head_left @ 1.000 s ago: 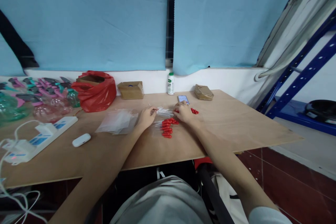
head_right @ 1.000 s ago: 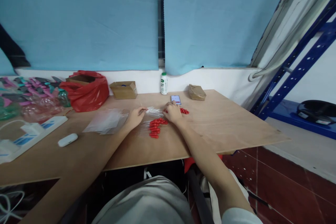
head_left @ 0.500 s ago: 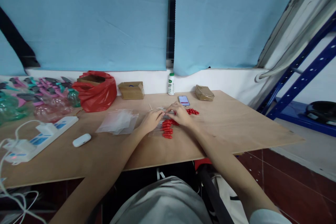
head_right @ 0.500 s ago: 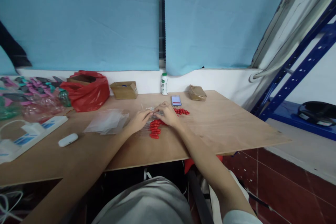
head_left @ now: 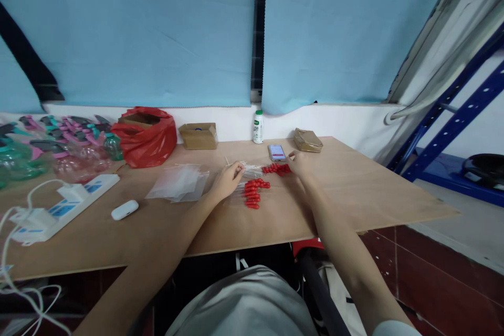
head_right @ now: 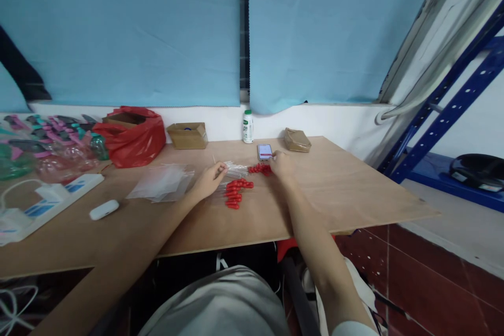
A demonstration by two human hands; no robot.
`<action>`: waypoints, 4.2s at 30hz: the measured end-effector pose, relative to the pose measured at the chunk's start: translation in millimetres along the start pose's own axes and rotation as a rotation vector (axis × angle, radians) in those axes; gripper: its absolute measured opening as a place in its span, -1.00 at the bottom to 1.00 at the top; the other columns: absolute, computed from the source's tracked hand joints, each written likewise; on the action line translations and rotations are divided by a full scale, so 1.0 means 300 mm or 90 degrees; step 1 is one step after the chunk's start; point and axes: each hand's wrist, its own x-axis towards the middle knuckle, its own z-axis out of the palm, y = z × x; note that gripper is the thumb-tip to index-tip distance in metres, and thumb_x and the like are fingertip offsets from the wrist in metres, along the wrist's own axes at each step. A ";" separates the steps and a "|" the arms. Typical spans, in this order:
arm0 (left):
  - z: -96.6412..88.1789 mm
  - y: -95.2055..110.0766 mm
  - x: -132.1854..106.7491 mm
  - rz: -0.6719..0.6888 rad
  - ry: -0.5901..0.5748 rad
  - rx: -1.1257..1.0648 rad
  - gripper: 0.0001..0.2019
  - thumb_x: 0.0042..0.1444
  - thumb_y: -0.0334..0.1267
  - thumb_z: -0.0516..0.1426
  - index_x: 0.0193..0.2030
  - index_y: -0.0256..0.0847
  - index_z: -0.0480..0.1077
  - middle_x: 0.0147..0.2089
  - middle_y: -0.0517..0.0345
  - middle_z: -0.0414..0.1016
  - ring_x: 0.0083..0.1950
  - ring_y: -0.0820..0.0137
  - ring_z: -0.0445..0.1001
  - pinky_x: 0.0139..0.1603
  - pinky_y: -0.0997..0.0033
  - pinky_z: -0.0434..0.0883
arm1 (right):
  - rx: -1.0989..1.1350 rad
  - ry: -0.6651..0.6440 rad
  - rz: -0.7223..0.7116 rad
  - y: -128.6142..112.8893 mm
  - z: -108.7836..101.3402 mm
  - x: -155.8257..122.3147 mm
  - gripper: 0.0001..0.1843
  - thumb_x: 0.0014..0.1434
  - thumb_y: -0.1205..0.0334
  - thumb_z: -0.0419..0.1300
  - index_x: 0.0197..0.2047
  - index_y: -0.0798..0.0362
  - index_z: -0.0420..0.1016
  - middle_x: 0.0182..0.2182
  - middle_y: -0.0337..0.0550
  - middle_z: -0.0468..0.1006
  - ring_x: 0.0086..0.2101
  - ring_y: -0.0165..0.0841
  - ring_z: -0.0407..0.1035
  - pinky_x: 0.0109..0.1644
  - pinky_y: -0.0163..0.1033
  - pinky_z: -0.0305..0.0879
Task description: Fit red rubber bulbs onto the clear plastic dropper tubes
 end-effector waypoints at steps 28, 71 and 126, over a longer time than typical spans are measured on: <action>-0.004 0.009 -0.001 0.017 -0.055 0.145 -0.80 0.36 -0.13 0.02 -0.10 -0.11 0.41 -0.37 0.26 0.45 -0.42 0.42 0.33 -0.35 0.45 0.18 | 0.041 0.039 0.060 0.040 -0.036 0.030 -0.79 0.15 0.14 0.29 -0.27 0.10 0.69 -0.36 0.03 0.68 -0.31 -0.23 0.54 -0.27 -0.29 0.29; -0.009 0.049 -0.008 0.017 -0.024 0.004 -0.72 0.34 -0.04 0.07 -0.12 -0.18 0.47 -0.33 0.20 0.52 -0.39 0.45 0.37 -0.32 0.49 0.28 | 0.412 -0.180 -0.398 -0.265 0.014 -0.189 -0.83 0.27 0.22 0.24 -0.13 0.08 0.61 -0.27 -0.15 0.67 -0.33 -0.36 0.50 -0.16 -0.29 0.36; -0.033 0.055 0.015 0.010 -0.017 0.013 -0.78 0.23 -0.12 0.20 -0.20 -0.20 0.61 -0.23 0.06 0.66 -0.27 0.33 0.53 -0.18 0.36 0.41 | 0.397 -0.152 -0.351 -0.279 0.022 -0.195 -0.88 0.25 0.25 0.27 -0.21 0.08 0.64 -0.26 -0.11 0.68 -0.30 -0.32 0.53 -0.14 -0.27 0.38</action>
